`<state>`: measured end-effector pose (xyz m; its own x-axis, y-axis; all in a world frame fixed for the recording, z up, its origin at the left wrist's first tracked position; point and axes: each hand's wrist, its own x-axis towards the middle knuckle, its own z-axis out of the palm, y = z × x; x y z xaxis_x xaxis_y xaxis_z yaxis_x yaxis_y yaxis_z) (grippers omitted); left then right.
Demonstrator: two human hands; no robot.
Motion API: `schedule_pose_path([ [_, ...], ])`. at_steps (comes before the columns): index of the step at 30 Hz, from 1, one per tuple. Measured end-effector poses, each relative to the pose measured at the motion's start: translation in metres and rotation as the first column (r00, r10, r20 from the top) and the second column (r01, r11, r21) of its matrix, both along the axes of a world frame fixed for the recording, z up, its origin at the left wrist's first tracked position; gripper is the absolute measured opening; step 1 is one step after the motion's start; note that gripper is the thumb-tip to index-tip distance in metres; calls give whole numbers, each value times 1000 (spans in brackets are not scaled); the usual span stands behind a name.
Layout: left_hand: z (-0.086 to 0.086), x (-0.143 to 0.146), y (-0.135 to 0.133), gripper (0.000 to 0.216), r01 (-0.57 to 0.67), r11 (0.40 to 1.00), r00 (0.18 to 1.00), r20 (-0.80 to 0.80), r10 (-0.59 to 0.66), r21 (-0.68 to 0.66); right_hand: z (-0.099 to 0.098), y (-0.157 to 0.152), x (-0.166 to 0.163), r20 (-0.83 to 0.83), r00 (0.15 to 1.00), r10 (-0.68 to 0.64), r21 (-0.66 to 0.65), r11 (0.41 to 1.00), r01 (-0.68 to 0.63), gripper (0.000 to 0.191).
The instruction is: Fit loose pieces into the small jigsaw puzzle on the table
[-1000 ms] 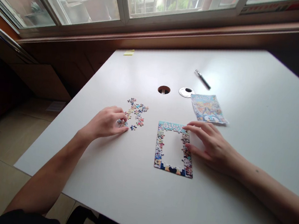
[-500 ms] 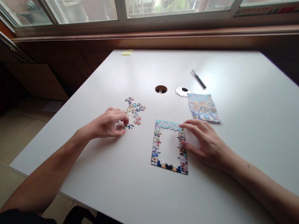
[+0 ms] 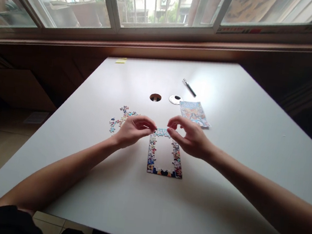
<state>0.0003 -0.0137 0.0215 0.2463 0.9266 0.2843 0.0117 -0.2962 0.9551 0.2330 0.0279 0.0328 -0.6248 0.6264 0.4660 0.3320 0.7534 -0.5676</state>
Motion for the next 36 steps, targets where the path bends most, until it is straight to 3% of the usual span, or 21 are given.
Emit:
schedule_pose_path([
  [4, -14, 15, 0, 23, -103, 994, 985, 136, 107, -33, -19, 3, -17, -135, 991, 2, 123, 992, 15, 6],
  [8, -21, 15, -8, 13, -102, 995, 988, 115, 101, 3, -35, 1, -16, -57, 994, 92, 213, 974, -78, 17],
  [13, -21, 15, -11, 24, -128, 983, 986, 94, 141, -129, -30, 0, -13, -166, 985, 50, 190, 982, -18, 11],
  [25, -23, 13, -9, 25, -99, 988, 994, 38, 104, -116, -26, 2, -12, -217, 975, 41, 108, 994, -17, 3],
  [29, -20, 9, -7, 27, -161, 984, 975, -140, 170, 74, -26, 3, -10, -168, 985, 29, 116, 993, -10, 5],
  [32, -15, 3, -6, 19, -230, 910, 879, -327, 347, 347, -27, 5, -7, -75, 997, 4, 96, 995, 3, 7],
  [34, -13, 0, -5, 8, -198, 866, 810, -422, 408, 459, -28, 7, -5, -29, 1000, 8, 78, 997, -6, 8],
  [36, -13, -2, -5, 8, -138, 861, 760, -505, 409, 489, -29, 9, -4, 2, 1000, 21, 68, 997, -21, 8],
])
